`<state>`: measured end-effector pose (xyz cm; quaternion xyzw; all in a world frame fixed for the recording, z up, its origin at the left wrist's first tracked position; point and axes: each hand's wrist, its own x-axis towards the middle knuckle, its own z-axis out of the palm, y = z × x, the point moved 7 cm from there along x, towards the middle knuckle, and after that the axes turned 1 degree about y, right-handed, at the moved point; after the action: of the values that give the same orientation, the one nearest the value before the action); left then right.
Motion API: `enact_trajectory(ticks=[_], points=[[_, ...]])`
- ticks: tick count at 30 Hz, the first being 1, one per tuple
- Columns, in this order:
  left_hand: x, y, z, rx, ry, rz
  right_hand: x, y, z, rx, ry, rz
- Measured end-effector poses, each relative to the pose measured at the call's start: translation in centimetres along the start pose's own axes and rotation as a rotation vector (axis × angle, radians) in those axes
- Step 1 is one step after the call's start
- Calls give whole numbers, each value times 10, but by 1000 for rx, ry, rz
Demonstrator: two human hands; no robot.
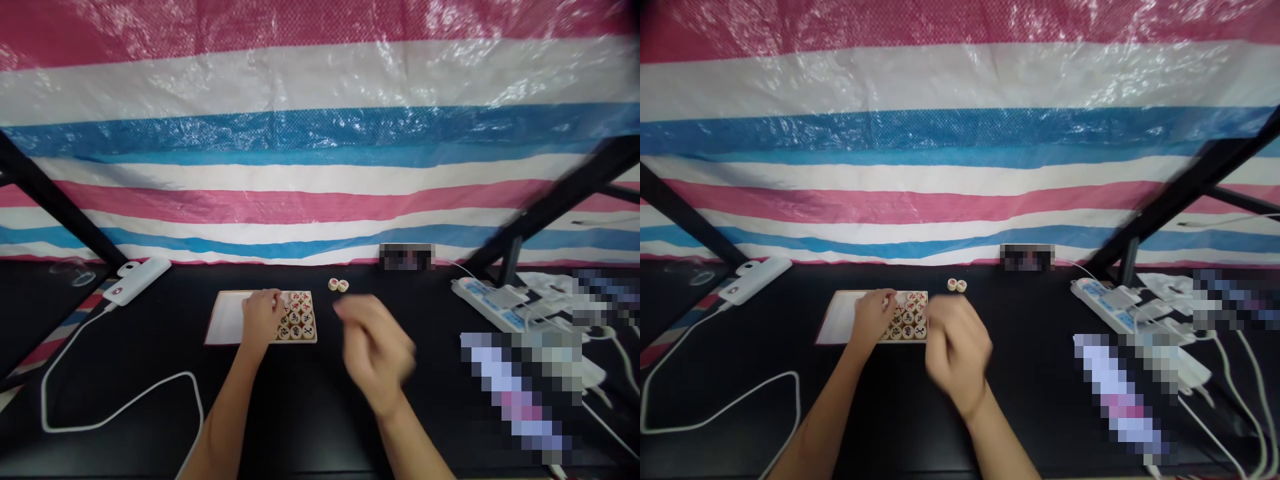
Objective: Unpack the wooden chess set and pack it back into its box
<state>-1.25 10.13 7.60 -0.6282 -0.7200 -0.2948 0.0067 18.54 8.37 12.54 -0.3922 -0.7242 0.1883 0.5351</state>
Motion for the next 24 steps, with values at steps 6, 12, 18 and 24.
enact_trajectory(ticks=[6,12,18,24], points=[[11,12,16,270,-71,-74,25,80,66,-423,-362,438],[12,17,24,279,-213,-150,12,95,76,-335,-322,503],[8,20,29,195,-276,-152,7,92,74,-216,-238,462],[10,12,26,27,-227,-230,7,87,69,-210,-145,335]])
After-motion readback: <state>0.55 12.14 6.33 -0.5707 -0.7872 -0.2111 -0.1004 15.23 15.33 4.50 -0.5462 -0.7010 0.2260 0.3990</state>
